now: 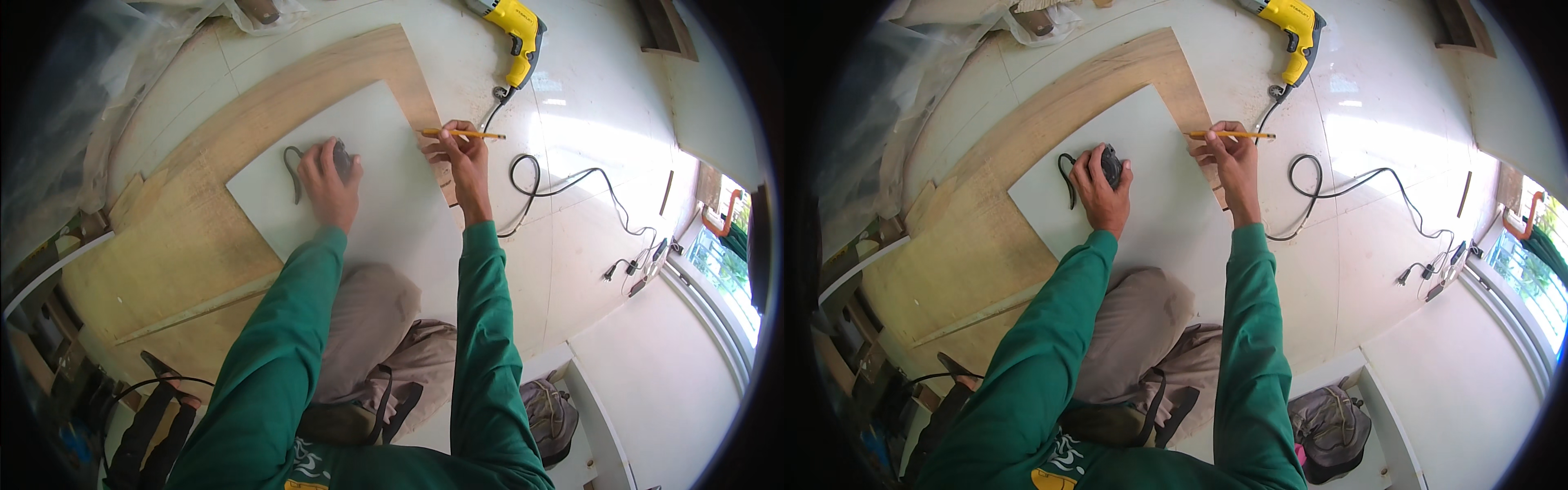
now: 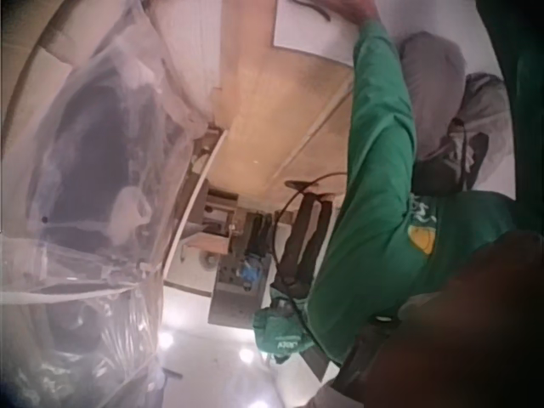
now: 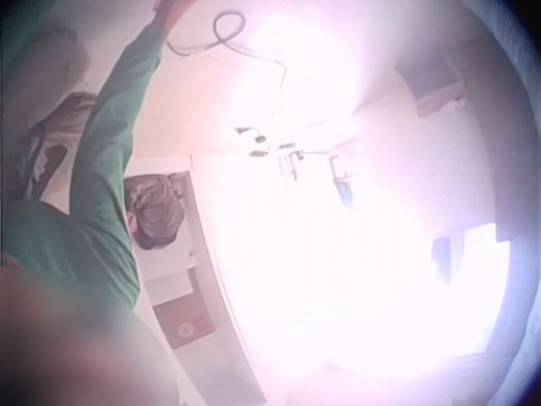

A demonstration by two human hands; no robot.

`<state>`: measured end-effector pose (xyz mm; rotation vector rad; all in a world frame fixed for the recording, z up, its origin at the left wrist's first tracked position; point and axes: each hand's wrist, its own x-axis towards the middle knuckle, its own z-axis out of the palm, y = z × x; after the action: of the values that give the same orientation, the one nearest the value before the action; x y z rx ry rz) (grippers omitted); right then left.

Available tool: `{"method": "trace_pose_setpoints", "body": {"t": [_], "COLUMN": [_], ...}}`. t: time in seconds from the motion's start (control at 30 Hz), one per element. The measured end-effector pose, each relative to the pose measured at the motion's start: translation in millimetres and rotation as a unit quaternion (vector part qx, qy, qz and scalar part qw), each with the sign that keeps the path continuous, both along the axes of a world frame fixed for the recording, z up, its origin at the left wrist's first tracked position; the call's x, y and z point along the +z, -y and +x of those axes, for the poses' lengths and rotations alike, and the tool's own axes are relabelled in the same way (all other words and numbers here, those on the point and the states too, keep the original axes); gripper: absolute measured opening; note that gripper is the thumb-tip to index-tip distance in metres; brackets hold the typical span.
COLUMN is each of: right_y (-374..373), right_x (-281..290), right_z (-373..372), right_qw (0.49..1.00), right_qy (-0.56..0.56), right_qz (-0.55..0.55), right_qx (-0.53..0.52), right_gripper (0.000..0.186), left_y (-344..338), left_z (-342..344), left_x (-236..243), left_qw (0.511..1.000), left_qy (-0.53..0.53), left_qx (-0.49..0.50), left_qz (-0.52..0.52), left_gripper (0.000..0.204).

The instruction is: The person measures and marks a white board on the floor using a tape measure and pencil. They also handle a power drill and plug in a power strip.

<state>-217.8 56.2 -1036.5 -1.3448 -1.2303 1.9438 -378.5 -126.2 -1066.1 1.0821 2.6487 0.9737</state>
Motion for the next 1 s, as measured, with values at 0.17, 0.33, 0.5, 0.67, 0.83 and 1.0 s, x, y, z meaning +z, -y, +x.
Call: {"method": "trace_pose_setpoints", "body": {"t": [0.17, 0.33, 0.5, 0.67, 0.83, 1.0], "right_y": [-12.3, 42.3, 158.2, 279.2, 410.3, 460.3], "right_x": [0.4, 63.4, 168.9, 234.7, 256.2, 282.5], "right_z": [-16.9, 4.1, 82.1, 174.4, 229.3, 235.1], "right_qw": [0.999, 0.999, 0.990, 0.959, 0.928, 0.918], "right_qy": [0.019, -0.010, 0.057, 0.129, 0.127, 0.134], "right_qz": [-0.001, 0.014, 0.020, 0.063, 0.045, 0.110], "right_qx": [0.028, -0.039, -0.129, -0.246, -0.347, -0.357], "right_gripper": [0.018, 0.018, 0.022, 0.027, 0.024, 0.023], "left_y": [-2.5, 6.0, 22.8, 28.7, 67.8, 124.5], "left_z": [-1.9, -3.6, -7.6, -3.8, -74.2, -73.9], "left_x": [0.4, 2.5, 10.1, 34.3, 33.5, 62.8], "left_qw": [1.000, 1.000, 0.999, 0.995, 0.954, 0.944], "left_qy": [0.006, 0.008, 0.010, 0.026, 0.019, 0.022], "left_qx": [-0.002, -0.012, -0.026, -0.087, -0.286, -0.276], "left_qz": [0.014, 0.012, 0.021, 0.036, -0.090, -0.180], "left_gripper": [0.058, 0.059, 0.061, 0.058, 0.063, 0.068]}}
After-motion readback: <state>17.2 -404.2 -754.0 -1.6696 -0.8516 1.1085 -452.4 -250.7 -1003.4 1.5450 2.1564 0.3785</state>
